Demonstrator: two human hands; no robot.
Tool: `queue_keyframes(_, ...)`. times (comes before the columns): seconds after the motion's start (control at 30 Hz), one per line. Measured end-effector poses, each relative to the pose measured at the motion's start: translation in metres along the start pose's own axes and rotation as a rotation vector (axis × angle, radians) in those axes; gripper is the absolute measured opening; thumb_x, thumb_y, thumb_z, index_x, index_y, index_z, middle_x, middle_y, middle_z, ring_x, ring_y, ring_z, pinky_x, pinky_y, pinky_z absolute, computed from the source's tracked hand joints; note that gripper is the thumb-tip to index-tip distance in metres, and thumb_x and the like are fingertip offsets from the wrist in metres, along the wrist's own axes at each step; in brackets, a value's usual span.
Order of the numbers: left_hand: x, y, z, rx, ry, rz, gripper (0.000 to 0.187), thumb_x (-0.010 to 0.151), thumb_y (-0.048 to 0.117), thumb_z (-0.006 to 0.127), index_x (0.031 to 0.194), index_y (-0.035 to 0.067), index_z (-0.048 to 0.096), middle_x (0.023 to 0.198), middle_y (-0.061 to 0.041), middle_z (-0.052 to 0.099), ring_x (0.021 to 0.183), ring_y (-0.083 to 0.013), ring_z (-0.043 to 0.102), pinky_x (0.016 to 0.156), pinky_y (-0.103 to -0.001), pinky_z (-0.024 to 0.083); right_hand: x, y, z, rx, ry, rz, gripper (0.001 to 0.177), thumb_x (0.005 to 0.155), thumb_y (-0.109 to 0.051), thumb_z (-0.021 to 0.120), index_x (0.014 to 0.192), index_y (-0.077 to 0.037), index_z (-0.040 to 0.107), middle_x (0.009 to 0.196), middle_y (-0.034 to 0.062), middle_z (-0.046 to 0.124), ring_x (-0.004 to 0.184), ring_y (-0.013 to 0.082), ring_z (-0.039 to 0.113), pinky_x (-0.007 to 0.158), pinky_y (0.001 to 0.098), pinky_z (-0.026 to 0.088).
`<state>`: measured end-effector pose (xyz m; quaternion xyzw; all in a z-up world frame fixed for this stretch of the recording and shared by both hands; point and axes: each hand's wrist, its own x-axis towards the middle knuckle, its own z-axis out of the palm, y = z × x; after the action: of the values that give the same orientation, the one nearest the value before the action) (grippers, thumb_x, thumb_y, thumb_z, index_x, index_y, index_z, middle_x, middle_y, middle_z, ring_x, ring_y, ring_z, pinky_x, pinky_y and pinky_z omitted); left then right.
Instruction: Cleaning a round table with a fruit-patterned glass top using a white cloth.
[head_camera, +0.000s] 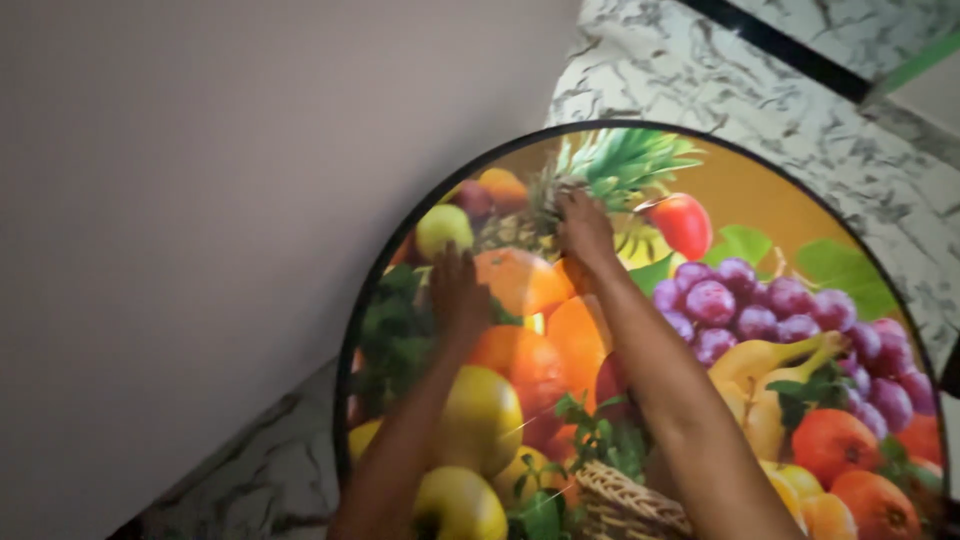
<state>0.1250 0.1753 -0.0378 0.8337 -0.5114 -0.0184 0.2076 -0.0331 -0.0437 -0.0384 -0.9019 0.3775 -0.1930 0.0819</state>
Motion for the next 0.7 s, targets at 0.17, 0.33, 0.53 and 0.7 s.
queue_keyframes(0.17, -0.025, -0.068, -0.011, 0.138, 0.1, -0.026, 0.066, 0.083, 0.024, 0.071, 0.141, -0.004, 0.054, 0.154, -0.025, 0.044, 0.143, -0.0409, 0.041, 0.117, -0.053, 0.032, -0.013, -0.088, 0.048, 0.029, -0.126, -0.085, 0.03, 0.085, -0.014, 0.064, 0.114, -0.007, 0.067, 0.116, 0.0195, 0.064, 0.102, 0.0421, 0.061, 0.085, 0.0521, 0.052)
queue_keyframes(0.33, -0.044, -0.079, -0.03, 0.04, 0.092, 0.033, 0.055, 0.081, 0.022, 0.07, 0.13, -0.001, 0.06, 0.15, -0.024, 0.047, 0.142, -0.0428, 0.042, 0.114, -0.059, 0.034, -0.038, -0.174, 0.031, -0.136, -0.331, -0.293, 0.029, 0.082, -0.015, 0.061, 0.11, -0.012, 0.069, 0.112, 0.0179, 0.066, 0.094, 0.0382, 0.065, 0.075, 0.0498, 0.055)
queue_keyframes(0.53, -0.051, -0.035, -0.04, 0.043, -0.081, 0.204, 0.044, 0.089, 0.019, 0.063, 0.13, 0.005, 0.063, 0.147, -0.022, 0.05, 0.137, -0.0429, 0.046, 0.113, -0.061, 0.037, -0.078, -0.135, 0.012, -0.146, -0.211, -0.235, 0.032, 0.082, -0.016, 0.058, 0.112, -0.013, 0.069, 0.11, 0.0157, 0.067, 0.095, 0.0387, 0.063, 0.061, 0.0466, 0.053)
queue_keyframes(0.7, -0.051, 0.018, -0.011, -0.065, -0.047, 0.439, 0.04, 0.097, 0.018, 0.056, 0.133, 0.002, 0.057, 0.153, -0.026, 0.045, 0.14, -0.0484, 0.044, 0.114, -0.058, 0.037, -0.115, -0.036, -0.019, -0.026, 0.001, -0.027, 0.021, 0.093, -0.019, 0.056, 0.108, -0.018, 0.071, 0.113, 0.0079, 0.068, 0.097, 0.0346, 0.062, 0.08, 0.0488, 0.054)
